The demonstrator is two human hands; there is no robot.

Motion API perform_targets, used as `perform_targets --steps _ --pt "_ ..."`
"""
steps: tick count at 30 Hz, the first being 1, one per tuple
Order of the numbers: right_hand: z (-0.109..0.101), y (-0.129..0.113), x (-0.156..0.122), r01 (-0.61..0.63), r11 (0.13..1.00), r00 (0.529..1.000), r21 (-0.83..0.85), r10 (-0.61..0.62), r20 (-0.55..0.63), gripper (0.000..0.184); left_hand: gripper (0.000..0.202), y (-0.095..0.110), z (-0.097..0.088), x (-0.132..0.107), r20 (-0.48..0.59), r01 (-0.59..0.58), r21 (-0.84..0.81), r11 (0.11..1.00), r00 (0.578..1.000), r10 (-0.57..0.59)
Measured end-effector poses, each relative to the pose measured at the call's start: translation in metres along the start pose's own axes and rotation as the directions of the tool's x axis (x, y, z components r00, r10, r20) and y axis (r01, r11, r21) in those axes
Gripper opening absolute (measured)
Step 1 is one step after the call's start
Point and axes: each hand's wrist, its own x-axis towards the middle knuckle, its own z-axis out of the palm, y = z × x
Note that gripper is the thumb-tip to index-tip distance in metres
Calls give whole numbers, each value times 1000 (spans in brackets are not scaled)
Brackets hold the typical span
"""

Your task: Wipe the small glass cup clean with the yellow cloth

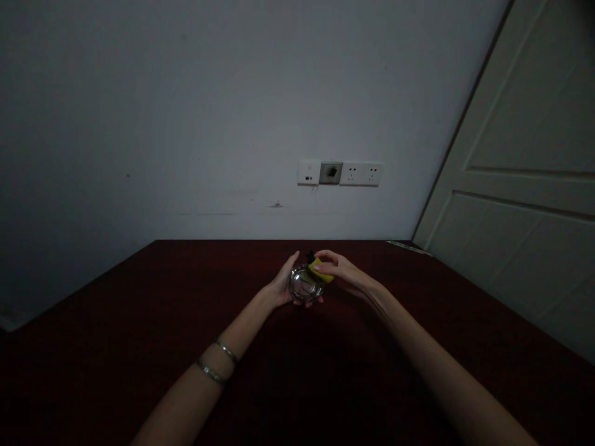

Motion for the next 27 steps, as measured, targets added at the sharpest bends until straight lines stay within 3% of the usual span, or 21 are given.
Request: perform_targets --steps 10,18,22,27 --pt "-1 5 1 -45 994 999 -96 46 2 55 80 -6 -2 5 39 60 -48 997 998 -58" --pt "-1 1 3 -24 989 998 -146 14 -64 52 89 3 -4 3 51 172 -61 983 984 -169" --pt "0 1 6 -23 988 980 -153 -8 -199 51 84 6 -6 0 12 82 -171 982 997 -81" --pt "-7 6 12 -21 985 906 -169 -53 -420 53 79 12 -4 -4 -49 -92 -256 962 995 82"
